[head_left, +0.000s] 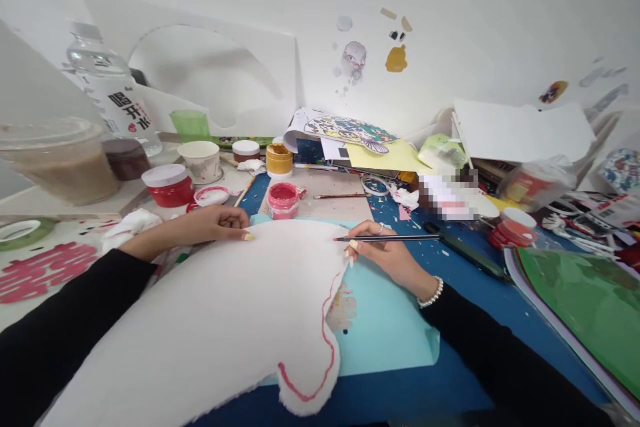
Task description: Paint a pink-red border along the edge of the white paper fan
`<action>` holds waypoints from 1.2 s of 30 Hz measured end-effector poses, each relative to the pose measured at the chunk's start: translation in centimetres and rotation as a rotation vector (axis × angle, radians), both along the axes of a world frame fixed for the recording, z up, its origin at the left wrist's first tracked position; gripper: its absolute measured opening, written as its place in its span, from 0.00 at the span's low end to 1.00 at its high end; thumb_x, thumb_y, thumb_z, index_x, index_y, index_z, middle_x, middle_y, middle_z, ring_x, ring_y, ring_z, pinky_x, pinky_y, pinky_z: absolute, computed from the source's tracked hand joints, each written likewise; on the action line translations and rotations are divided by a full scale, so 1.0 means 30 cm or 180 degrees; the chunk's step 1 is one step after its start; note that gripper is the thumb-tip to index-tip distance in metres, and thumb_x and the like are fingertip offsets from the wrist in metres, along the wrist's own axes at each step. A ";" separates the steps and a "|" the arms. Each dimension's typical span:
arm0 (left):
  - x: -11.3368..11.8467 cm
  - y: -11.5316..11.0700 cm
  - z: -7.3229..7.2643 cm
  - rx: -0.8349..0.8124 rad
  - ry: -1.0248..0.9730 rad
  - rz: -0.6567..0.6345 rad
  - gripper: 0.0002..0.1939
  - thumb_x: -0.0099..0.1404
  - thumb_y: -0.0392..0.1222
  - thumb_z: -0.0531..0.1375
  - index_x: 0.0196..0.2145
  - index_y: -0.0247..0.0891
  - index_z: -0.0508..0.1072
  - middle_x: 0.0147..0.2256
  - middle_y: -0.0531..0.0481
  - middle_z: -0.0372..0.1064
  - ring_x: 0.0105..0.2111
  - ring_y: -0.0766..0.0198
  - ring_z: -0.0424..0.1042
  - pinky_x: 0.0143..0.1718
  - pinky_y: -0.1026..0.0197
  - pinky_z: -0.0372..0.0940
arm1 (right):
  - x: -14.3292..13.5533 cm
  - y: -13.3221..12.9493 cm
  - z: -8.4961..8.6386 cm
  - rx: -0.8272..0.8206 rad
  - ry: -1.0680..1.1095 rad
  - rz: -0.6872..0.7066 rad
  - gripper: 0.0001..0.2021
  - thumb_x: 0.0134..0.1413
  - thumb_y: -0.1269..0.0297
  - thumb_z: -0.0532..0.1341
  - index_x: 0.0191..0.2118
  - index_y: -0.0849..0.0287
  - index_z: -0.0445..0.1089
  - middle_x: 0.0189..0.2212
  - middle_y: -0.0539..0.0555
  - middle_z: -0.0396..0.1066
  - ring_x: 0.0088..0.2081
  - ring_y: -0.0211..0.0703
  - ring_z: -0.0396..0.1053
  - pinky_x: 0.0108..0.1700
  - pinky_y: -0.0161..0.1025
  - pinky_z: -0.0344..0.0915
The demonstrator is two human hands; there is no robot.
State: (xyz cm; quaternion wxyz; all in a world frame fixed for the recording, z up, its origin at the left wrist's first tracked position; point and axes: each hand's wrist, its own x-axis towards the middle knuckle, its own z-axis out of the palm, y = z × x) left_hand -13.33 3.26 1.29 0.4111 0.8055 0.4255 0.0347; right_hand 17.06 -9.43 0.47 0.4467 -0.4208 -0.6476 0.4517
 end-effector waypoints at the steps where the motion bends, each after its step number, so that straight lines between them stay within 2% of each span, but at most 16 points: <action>1: 0.002 -0.003 0.002 -0.0001 -0.0001 0.0013 0.20 0.49 0.57 0.59 0.27 0.36 0.63 0.20 0.58 0.52 0.22 0.70 0.51 0.21 0.69 0.46 | -0.002 -0.001 -0.001 -0.0010 0.0001 -0.0019 0.07 0.50 0.62 0.57 0.34 0.59 0.63 0.27 0.50 0.66 0.28 0.35 0.65 0.32 0.37 0.63; 5: 0.004 -0.013 0.010 0.0066 0.0049 0.0045 0.20 0.50 0.57 0.58 0.26 0.36 0.62 0.20 0.58 0.51 0.22 0.70 0.50 0.21 0.69 0.45 | -0.004 -0.004 -0.011 0.0009 -0.0205 -0.0053 0.07 0.51 0.62 0.56 0.28 0.59 0.60 0.21 0.47 0.61 0.22 0.32 0.59 0.25 0.33 0.57; 12: 0.002 -0.014 0.012 0.0044 0.0072 0.0023 0.21 0.49 0.58 0.57 0.26 0.36 0.62 0.21 0.57 0.51 0.22 0.70 0.50 0.21 0.69 0.45 | 0.001 -0.005 -0.033 0.0258 -0.0583 -0.0064 0.10 0.53 0.61 0.52 0.24 0.58 0.56 0.19 0.46 0.56 0.22 0.33 0.55 0.27 0.33 0.54; 27: 0.007 -0.022 0.021 0.0043 0.0095 0.0058 0.20 0.49 0.58 0.57 0.26 0.36 0.62 0.21 0.57 0.51 0.22 0.70 0.50 0.22 0.69 0.46 | -0.011 -0.011 -0.025 0.0266 -0.0859 0.0048 0.07 0.52 0.67 0.53 0.25 0.58 0.56 0.21 0.45 0.55 0.23 0.33 0.52 0.27 0.32 0.52; 36: 0.011 -0.018 0.021 0.0103 0.0171 0.0003 0.20 0.49 0.58 0.56 0.26 0.36 0.61 0.22 0.57 0.51 0.22 0.70 0.50 0.22 0.69 0.46 | -0.010 -0.013 -0.028 0.0200 -0.0877 0.0098 0.07 0.52 0.66 0.53 0.25 0.59 0.55 0.21 0.45 0.54 0.22 0.32 0.51 0.26 0.32 0.51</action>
